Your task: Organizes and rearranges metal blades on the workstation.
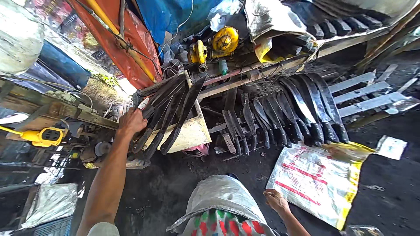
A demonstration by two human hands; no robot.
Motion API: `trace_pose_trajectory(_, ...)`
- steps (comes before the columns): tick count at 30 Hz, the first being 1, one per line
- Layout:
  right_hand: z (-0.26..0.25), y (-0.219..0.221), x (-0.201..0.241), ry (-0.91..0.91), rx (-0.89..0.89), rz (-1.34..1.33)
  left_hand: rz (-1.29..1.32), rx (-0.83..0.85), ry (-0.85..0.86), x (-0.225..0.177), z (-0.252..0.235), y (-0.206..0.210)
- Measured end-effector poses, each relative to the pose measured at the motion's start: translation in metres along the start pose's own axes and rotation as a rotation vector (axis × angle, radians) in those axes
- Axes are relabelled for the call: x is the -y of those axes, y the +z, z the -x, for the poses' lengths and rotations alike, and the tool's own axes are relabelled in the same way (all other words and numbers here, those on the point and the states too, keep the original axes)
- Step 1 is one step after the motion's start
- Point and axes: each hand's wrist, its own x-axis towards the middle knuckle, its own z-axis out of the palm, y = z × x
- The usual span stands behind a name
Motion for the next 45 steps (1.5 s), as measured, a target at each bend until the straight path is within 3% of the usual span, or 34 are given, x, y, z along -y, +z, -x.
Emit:
trace_pose_trajectory(9, 0.005, -0.008, -0.010, 0.007, -0.029, -0.037, -0.095, 0.014, 0.042, 0.044, -0.034, -0.012)
trace_pose_trajectory(17, 0.008, 0.002, -0.022, 0.079, 0.004, -0.016, -0.046, 0.094, -0.016, 0.041, -0.032, -0.004)
trace_pose_trajectory(24, 0.001, 0.010, -0.008, 0.032, 0.001, -0.047, -0.062, 0.179, 0.020, 0.046, -0.043, -0.005)
trace_pose_trajectory(28, 0.009, 0.001, 0.007, 0.004, -0.001, -0.008, 0.032, 0.249, 0.039, 0.027, -0.029, -0.014)
trace_pose_trajectory(32, 0.009, 0.003, 0.004, 0.025, -0.004, -0.020, 0.072, 0.171, 0.027, 0.032, -0.029, 0.008)
trace_pose_trajectory(40, 0.008, 0.018, -0.009, 0.087, 0.017, 0.009, -0.045, 0.103, -0.102, -0.007, 0.000, 0.000)
trace_pose_trajectory(45, 0.002, 0.027, 0.004, 0.060, 0.042, -0.058, -0.020, 0.131, -0.098, 0.017, -0.022, 0.002)
